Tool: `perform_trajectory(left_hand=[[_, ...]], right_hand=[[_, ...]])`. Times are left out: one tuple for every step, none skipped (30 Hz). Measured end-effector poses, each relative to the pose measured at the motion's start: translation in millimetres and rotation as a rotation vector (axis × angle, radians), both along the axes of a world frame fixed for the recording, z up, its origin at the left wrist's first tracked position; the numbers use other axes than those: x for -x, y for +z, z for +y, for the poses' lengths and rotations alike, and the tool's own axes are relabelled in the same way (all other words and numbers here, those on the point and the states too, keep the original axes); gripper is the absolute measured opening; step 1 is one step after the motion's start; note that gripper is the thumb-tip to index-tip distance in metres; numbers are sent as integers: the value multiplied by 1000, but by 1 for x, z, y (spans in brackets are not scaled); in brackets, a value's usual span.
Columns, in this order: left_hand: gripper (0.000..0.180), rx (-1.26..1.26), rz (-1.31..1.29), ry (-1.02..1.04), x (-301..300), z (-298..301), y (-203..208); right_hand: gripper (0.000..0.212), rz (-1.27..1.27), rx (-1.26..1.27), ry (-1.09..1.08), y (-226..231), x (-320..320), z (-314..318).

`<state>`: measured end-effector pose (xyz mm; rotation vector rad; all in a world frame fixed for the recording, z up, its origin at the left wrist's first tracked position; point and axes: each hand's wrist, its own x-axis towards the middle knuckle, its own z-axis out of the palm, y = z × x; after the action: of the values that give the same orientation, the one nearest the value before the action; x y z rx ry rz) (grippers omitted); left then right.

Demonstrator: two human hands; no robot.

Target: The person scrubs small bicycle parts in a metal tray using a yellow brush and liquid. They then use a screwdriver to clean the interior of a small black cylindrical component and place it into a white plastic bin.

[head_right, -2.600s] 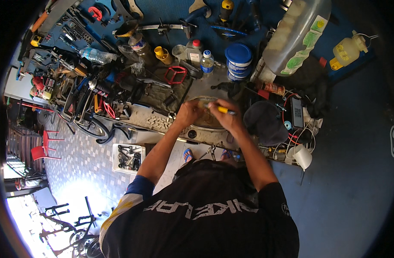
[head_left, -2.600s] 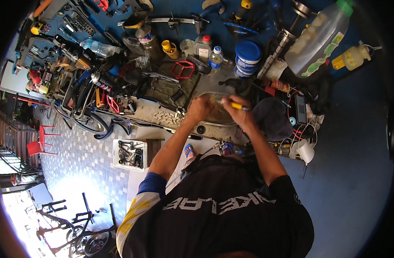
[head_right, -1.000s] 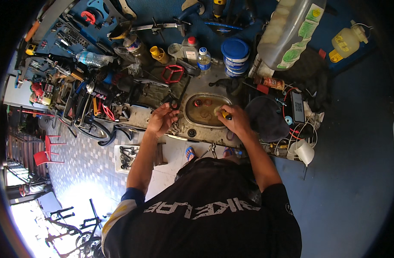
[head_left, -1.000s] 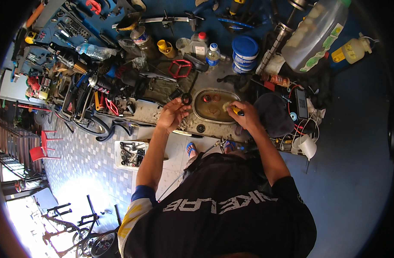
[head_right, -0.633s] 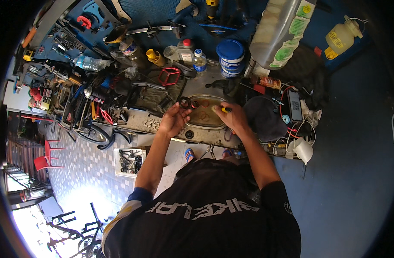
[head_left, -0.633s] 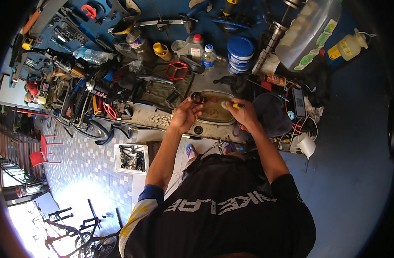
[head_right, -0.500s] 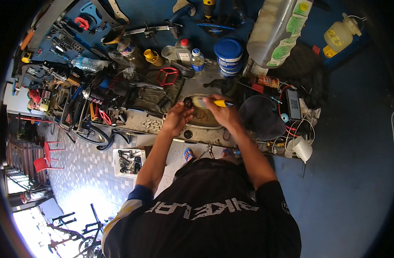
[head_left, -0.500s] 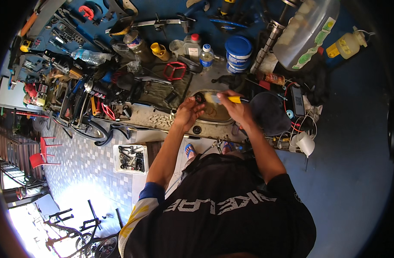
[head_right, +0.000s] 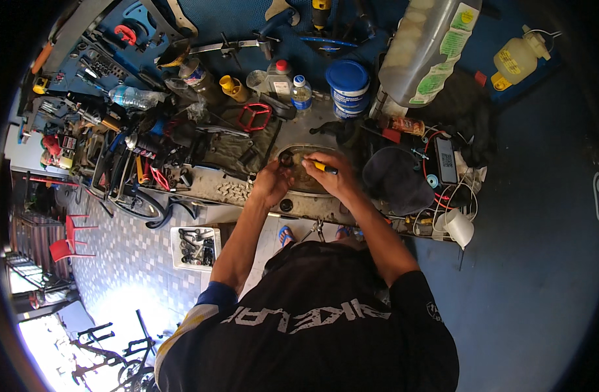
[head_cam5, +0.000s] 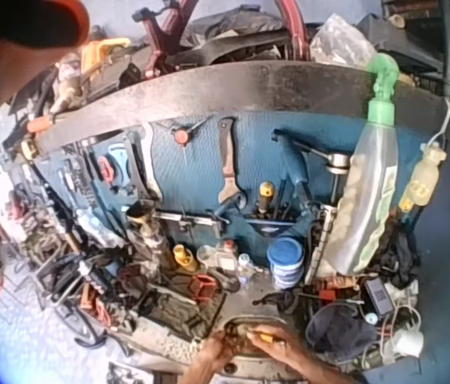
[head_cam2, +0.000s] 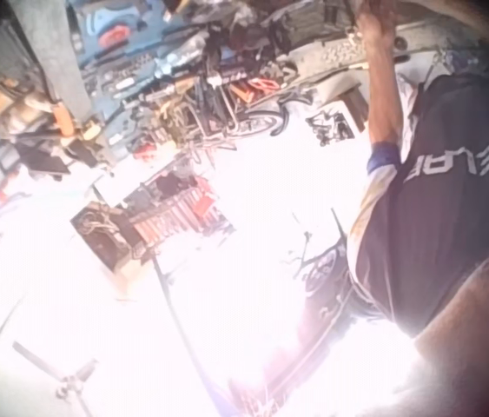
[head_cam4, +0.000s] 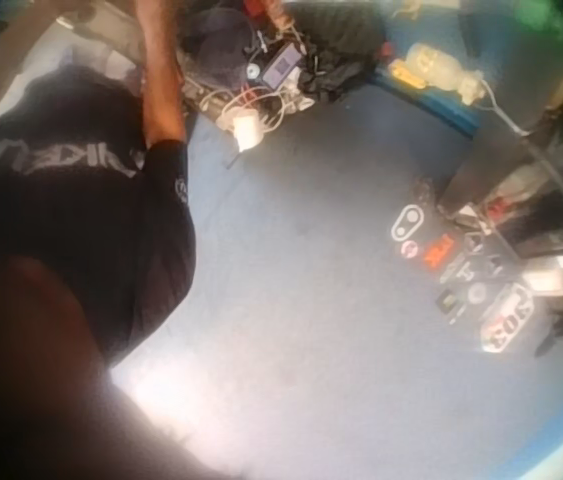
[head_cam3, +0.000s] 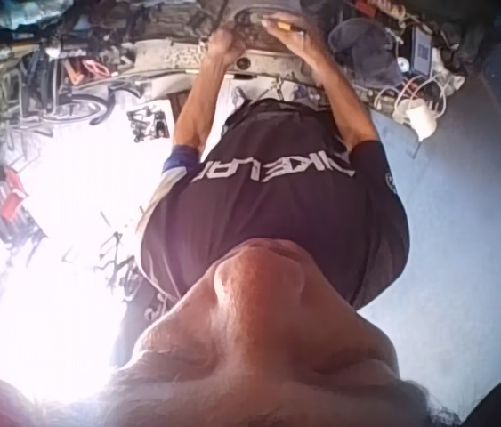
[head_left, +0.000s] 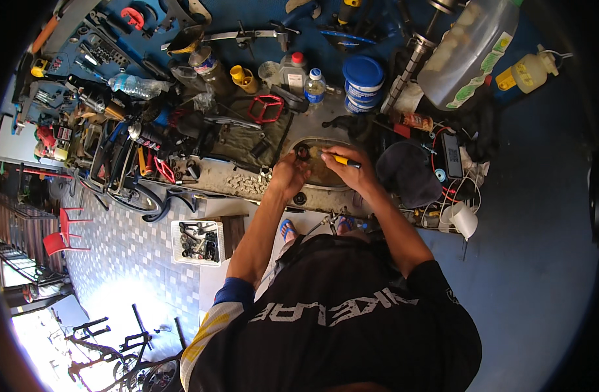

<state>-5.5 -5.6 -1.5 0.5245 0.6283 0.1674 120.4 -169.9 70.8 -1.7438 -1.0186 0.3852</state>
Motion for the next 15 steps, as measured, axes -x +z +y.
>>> perform_trajectory(left_hand=[[25, 23, -25, 2, 2, 2, -4], [25, 51, -49, -9, 1, 0, 2], [25, 34, -27, -11, -1, -3, 7], [24, 16, -5, -12, -3, -7, 13], [24, -5, 11, -11, -6, -9, 24], [23, -4, 5, -9, -4, -5, 17], [22, -2, 0, -7, 0, 1, 10], [21, 3, 4, -16, 6, 4, 3], [21, -5, 18, -6, 6, 4, 3], [20, -14, 32, 3, 6, 5, 4], [20, -24, 45, 15, 5, 5, 7], [20, -50, 69, 13, 4, 3, 9], [19, -76, 92, 12, 1, -1, 11], [19, -102, 117, 14, 0, -5, 12], [19, -110, 134, 4, -2, -7, 8]], right_hand=[[22, -24, -39, 44, 5, 3, 1], [22, -48, -72, 75, 16, 10, 0], [22, -72, -106, 106, 20, 15, -1], [23, -123, -126, 111, 8, 12, -3], [23, -150, -85, 54, 3, 9, -8], [23, -176, -49, 9, -2, 2, -14], [22, -202, -13, -37, -7, -4, -20], [22, -198, -29, -38, -18, -10, -27], [22, -293, 58, -7, -22, -14, -34], [22, -388, 146, 23, -26, -17, -40], [23, -484, 233, 55, -22, -16, -40], [23, -392, 223, 30, -19, -15, -39], [23, -300, 213, 6, -16, -13, -37], [24, -207, 202, -15, -9, -8, -32], [24, -206, 69, 22, -4, -2, -23]])
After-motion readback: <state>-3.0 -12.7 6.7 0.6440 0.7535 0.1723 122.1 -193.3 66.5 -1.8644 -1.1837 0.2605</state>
